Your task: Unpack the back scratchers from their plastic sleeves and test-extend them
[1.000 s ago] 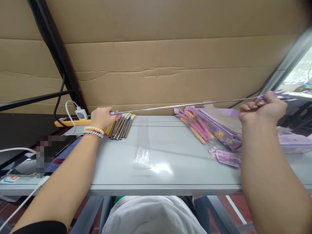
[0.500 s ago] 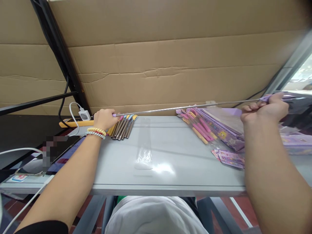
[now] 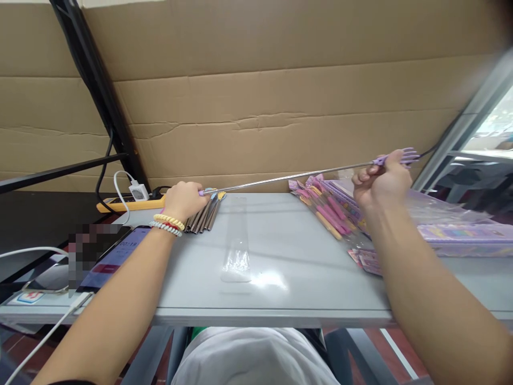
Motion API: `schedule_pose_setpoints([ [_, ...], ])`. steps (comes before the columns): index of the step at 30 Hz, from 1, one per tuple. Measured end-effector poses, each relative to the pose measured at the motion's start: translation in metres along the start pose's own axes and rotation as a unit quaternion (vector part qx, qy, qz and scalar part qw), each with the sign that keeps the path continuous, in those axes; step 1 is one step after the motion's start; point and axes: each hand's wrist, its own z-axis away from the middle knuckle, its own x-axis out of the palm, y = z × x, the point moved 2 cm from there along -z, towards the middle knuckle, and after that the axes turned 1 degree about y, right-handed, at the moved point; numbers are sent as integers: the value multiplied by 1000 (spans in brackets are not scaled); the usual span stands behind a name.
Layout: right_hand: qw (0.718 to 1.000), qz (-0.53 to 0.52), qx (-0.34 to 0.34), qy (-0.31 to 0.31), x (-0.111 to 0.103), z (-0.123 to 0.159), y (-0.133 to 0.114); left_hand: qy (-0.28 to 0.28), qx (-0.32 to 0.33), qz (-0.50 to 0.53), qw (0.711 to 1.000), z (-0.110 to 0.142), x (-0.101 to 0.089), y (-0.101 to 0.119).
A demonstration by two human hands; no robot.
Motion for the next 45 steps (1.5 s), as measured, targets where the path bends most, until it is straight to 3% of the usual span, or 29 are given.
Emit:
schedule_pose_setpoints([
  [5,998,1,9,-63,6,12,11,-5,-22,4,1000,1,-4,-5],
  [11,987,15,22,-160,18,37,26,-12,3,23,1000,7,-6,11],
  [18,982,23,51,-178,18,46,41,-18,-10,18,1000,8,-8,12],
  [24,960,46,68,-268,19,56,54,-25,18,43,999,15,-11,28],
  [32,948,56,56,-307,22,66,63,-10,36,50,998,20,-8,39],
  [36,946,57,55,-314,26,81,68,-6,49,70,996,27,-9,54],
  [41,914,115,70,-382,35,115,79,-27,101,152,983,42,-9,86],
  [45,911,123,58,-388,36,122,82,-30,109,183,977,46,-7,93],
])
